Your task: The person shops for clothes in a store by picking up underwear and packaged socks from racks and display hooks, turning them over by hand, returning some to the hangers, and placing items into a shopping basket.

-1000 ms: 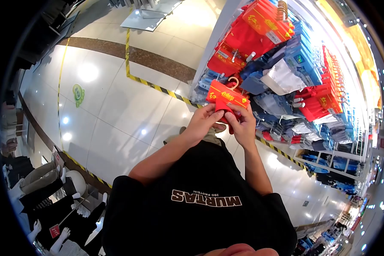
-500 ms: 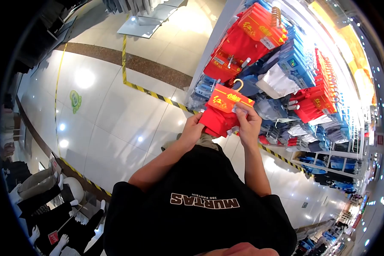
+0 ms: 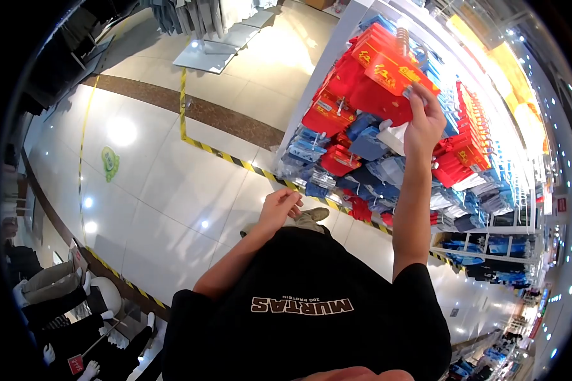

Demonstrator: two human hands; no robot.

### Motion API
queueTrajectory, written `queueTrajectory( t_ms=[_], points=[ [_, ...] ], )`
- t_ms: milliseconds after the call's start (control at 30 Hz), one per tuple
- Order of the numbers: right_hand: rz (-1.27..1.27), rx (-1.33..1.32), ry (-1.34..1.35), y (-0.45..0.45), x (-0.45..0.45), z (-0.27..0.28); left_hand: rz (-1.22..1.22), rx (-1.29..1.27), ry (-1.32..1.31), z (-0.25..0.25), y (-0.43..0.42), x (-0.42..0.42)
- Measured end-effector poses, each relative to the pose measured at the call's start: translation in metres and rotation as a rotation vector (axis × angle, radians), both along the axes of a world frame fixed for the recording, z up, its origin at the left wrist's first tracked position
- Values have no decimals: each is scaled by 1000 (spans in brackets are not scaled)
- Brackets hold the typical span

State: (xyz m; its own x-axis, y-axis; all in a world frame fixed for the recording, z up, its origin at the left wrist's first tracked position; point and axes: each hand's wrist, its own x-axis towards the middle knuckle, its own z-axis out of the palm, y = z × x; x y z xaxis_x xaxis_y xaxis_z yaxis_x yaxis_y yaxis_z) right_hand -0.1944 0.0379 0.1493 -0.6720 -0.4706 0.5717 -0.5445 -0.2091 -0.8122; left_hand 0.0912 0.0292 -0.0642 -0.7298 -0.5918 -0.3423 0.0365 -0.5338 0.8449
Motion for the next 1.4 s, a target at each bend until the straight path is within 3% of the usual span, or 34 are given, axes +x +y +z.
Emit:
queueTrajectory(
  t_ms=[300, 433, 600, 667, 733, 900, 1000, 1067, 1133, 1233, 1300, 1400],
  points=[
    [147, -4, -175, -28, -12, -49, 100, -17, -137, -37, -12, 41],
    [73, 175, -17, -17, -2, -70, 158, -43, -208, -52, -20, 54],
    [-31, 285, 80, 3, 36, -128, 215, -72, -223, -63, -33, 59],
    [18, 307, -34, 8, 61, -151, 203, -66, -253, -67, -41, 56],
    [177, 395, 129, 9, 69, -205, 178, -147, -275, -65, -63, 49],
    [451, 643, -158, -40, 104, -229, 127, -488, -199, -7, -169, -5],
    [283, 598, -362, -67, 75, -255, 88, -834, -129, 50, -249, -73],
    [210, 495, -538, -69, 45, -271, -16, -779, -84, 83, -291, -124],
    [123, 526, -690, -70, 30, -250, -32, -766, -7, 109, -317, -175],
    [100, 509, -873, -71, 12, -252, 50, -1152, 159, 120, -347, -240],
    [-20, 432, -798, -82, 15, -239, 121, -1296, 243, 131, -351, -271],
    [-110, 356, -759, -100, 24, -230, -114, -1290, 185, 125, -354, -299]
  ],
)
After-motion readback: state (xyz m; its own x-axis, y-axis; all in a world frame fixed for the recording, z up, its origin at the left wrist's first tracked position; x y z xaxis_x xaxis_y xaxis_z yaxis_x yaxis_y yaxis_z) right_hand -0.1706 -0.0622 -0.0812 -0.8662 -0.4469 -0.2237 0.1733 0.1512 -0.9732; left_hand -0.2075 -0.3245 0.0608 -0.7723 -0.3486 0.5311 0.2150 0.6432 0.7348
